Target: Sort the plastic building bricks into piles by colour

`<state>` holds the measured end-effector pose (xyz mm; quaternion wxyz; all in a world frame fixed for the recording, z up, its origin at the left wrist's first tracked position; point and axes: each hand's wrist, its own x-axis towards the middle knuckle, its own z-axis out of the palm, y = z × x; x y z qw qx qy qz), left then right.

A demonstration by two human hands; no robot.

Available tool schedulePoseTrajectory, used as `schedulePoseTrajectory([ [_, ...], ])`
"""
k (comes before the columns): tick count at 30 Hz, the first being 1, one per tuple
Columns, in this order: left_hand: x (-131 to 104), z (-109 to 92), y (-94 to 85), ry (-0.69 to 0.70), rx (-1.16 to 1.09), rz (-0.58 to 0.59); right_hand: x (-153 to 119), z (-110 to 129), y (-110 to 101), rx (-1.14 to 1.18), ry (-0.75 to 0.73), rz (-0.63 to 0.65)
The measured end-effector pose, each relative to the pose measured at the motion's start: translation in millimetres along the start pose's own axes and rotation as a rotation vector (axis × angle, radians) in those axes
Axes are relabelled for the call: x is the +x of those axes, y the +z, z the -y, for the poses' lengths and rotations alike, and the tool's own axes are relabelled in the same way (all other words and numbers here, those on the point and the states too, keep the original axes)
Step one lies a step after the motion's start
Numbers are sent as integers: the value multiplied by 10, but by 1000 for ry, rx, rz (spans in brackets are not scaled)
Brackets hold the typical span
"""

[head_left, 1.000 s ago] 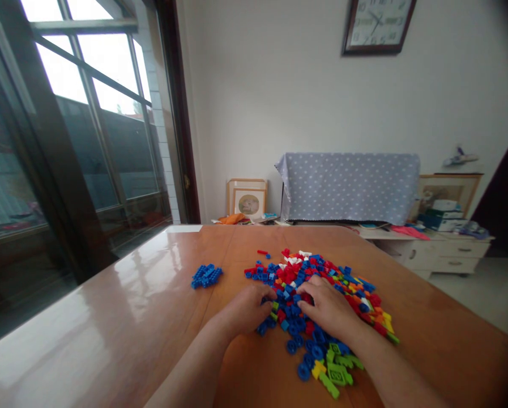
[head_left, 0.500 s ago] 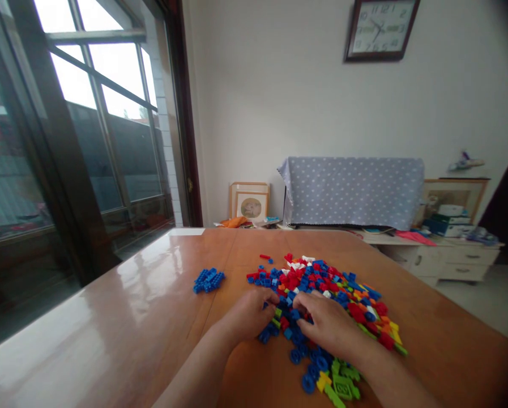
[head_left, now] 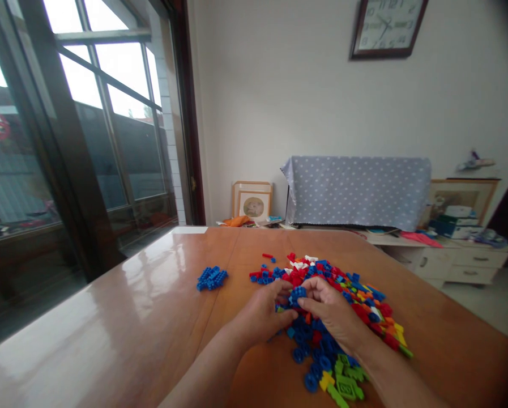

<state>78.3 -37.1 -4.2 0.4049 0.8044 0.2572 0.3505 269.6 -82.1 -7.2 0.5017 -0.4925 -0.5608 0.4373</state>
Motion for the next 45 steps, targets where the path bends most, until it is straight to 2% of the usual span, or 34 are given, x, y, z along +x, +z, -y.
schedulePoseTrajectory([
  [7,17,-27,69,-6,-15,-45,-16,-45,69,40,14,50],
  [12,39,2,29,-108,-164,-104,31,-139,34,-111,-81,29],
  [15,47,40,9,-141,-221,-75,43,-180,37,-215,-123,31],
  [18,43,70,3,-181,-212,-53,33,-201,63,-314,-155,17],
  [22,38,119,-43,-220,-114,-94,9,-202,86,-434,-186,-40],
  [25,43,220,-181,-231,11,-170,-2,-196,70,-502,-221,-83],
  [29,34,456,-520,-258,303,-369,-10,-183,30,-637,-273,-146],
  [33,-31,708,-889,-406,595,-557,-17,-173,31,-718,-313,-126],
  [36,-104,846,-1085,-511,677,-692,-20,-175,52,-747,-331,-99],
  [40,-175,937,-1200,-585,709,-774,-20,-177,67,-748,-344,-79],
  [45,-186,951,-1218,-620,719,-815,-18,-162,69,-740,-335,-54],
])
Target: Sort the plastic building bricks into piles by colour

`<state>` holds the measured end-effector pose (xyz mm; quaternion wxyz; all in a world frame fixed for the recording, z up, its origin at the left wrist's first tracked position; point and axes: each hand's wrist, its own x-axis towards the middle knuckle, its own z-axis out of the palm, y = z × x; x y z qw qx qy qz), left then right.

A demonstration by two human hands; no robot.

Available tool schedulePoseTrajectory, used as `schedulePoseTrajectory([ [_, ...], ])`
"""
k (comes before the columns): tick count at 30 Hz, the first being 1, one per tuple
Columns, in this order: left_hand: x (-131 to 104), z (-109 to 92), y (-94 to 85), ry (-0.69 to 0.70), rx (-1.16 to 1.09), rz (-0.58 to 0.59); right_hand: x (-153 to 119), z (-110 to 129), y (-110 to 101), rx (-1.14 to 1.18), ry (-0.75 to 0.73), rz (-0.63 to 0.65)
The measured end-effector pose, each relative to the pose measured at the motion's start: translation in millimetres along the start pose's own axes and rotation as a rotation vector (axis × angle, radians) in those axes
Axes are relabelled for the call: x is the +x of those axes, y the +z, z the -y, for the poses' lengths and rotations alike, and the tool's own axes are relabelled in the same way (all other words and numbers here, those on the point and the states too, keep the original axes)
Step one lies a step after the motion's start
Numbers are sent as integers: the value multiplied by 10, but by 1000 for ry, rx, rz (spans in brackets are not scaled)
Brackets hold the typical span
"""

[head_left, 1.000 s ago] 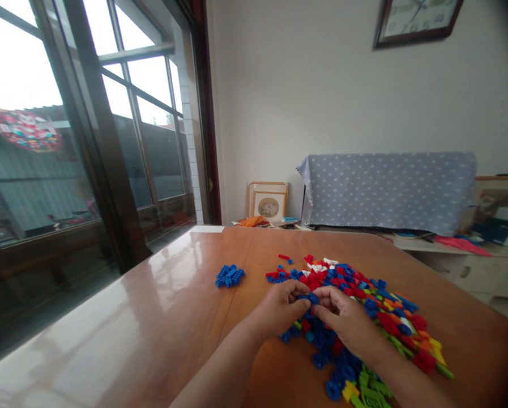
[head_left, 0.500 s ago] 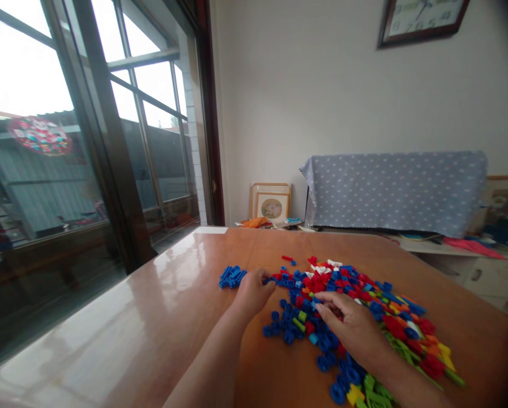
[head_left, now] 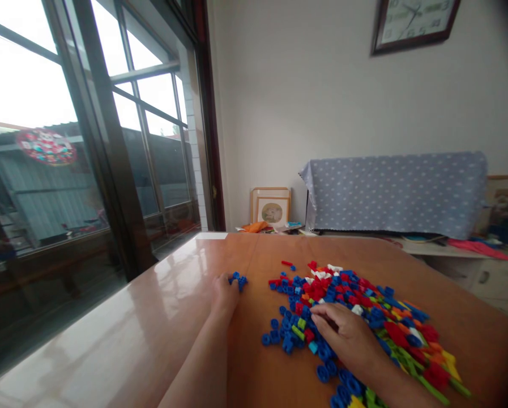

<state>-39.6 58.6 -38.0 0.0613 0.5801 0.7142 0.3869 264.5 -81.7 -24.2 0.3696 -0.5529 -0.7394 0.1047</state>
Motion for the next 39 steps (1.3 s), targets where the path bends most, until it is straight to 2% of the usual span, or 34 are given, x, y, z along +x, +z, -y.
schedulePoseTrajectory([
  [7,20,-10,-49,-46,-13,-48,-8,68,-40,-1,-14,19],
  [15,-14,-47,-67,-83,-65,-24,-8,43,-48,9,-11,0],
  [19,-38,-84,-86,-51,-67,-64,12,-14,-74,49,39,-71],
  [23,-69,-160,-63,21,-97,-88,56,-137,-163,71,111,-222],
  [27,-170,-317,19,107,-192,10,125,-403,-300,24,167,-395],
  [30,-308,-464,99,215,-269,115,155,-641,-410,-54,235,-437],
  [34,-537,-643,171,413,-323,263,136,-818,-451,-324,323,-313],
  [39,-799,-806,175,579,-329,512,96,-724,-310,-468,297,-119],
])
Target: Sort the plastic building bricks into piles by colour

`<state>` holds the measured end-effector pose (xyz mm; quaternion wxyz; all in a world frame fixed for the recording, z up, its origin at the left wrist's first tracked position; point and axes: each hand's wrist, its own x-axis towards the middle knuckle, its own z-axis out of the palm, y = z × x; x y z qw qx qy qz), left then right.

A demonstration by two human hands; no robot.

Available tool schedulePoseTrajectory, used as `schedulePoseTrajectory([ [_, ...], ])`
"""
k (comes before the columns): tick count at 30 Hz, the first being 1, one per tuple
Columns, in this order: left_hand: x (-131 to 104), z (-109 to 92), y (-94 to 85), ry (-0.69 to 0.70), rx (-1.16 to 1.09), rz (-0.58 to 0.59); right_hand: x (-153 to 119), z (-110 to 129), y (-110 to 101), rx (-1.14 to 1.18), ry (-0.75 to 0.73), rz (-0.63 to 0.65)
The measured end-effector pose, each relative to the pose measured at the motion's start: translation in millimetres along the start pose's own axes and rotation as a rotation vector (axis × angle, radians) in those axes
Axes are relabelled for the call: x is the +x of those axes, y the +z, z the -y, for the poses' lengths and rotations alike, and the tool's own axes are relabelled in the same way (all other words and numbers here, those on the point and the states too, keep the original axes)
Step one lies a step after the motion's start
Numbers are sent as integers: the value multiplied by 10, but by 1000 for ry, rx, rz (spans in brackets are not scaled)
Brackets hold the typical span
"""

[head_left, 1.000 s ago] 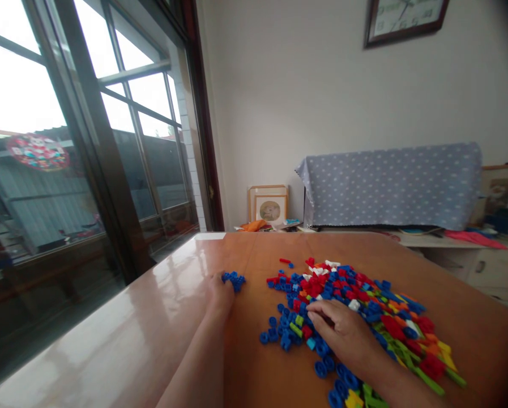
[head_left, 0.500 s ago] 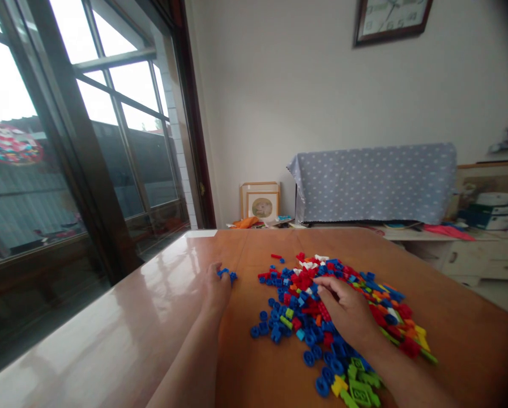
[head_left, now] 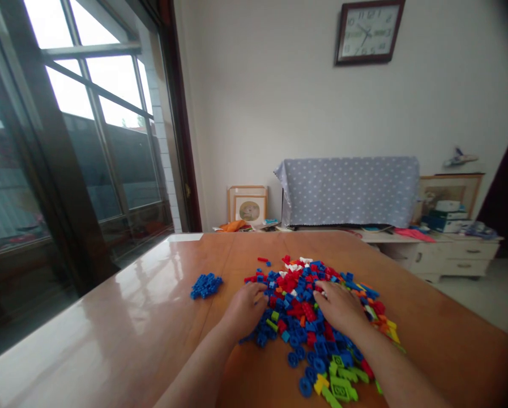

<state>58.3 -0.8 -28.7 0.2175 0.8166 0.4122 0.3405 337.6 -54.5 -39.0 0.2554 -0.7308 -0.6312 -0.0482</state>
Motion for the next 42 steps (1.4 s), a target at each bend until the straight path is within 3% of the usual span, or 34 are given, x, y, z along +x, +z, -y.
schedulePoseTrajectory([
  [4,-51,-125,74,85,11,139,-65,186,-31,43,-150,64],
  [10,-54,-192,97,162,55,186,-148,409,-182,208,-332,186],
  [27,-61,-289,4,107,173,154,-48,314,-196,302,-247,-36],
  [33,-68,-257,31,92,119,129,-16,220,-236,339,-166,-24],
  [38,-31,-253,-2,63,-41,49,-28,195,-247,203,-179,74],
  [42,14,-266,-2,-129,-370,41,-73,266,-213,57,-209,94],
])
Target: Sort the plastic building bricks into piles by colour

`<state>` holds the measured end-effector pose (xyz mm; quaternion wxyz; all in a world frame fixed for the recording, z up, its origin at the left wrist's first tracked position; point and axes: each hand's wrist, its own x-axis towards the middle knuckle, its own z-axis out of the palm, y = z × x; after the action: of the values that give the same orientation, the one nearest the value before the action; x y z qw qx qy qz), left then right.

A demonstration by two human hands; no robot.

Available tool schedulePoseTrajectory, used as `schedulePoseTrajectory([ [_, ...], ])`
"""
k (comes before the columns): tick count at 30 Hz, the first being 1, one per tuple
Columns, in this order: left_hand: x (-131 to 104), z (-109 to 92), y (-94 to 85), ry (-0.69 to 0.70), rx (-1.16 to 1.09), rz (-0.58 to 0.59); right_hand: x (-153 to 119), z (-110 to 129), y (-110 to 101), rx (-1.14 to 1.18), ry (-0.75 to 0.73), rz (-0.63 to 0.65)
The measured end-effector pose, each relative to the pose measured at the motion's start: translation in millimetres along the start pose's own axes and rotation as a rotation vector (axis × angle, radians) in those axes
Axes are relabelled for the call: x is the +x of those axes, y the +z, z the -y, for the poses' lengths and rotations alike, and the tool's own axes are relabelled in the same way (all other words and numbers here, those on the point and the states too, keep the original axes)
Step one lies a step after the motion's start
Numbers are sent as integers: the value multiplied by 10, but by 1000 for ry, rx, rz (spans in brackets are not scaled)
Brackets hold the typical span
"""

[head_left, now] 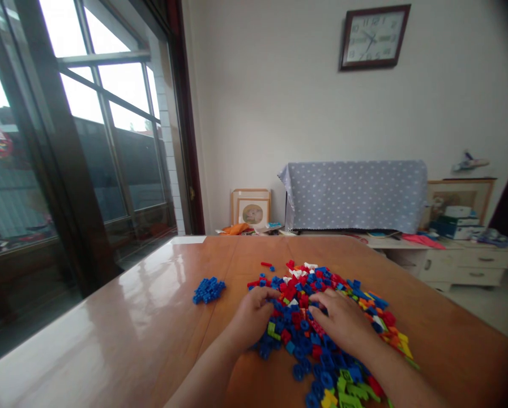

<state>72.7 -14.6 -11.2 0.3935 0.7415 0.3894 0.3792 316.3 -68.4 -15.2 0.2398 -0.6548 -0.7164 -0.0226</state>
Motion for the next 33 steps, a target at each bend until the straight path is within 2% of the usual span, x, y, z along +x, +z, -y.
schedulePoseTrajectory([
  [2,15,-8,0,-110,-225,29,-10,40,28,-9,2,29],
  [5,19,-22,-18,-204,-471,62,-14,72,58,17,2,72],
  [10,0,-48,-36,-186,-579,76,7,86,41,90,45,10],
  [13,7,-37,0,-147,-590,69,11,155,16,311,84,-20],
  [17,16,-8,75,-85,-593,96,-24,330,1,722,72,41],
  [20,-3,-9,120,-50,-570,156,-64,431,8,880,59,105],
  [23,-45,-42,137,-13,-480,214,-88,459,36,945,74,156],
  [29,-140,-181,105,65,-85,180,-86,420,131,941,48,191],
  [33,-148,-189,59,109,89,170,-94,417,144,856,31,196],
])
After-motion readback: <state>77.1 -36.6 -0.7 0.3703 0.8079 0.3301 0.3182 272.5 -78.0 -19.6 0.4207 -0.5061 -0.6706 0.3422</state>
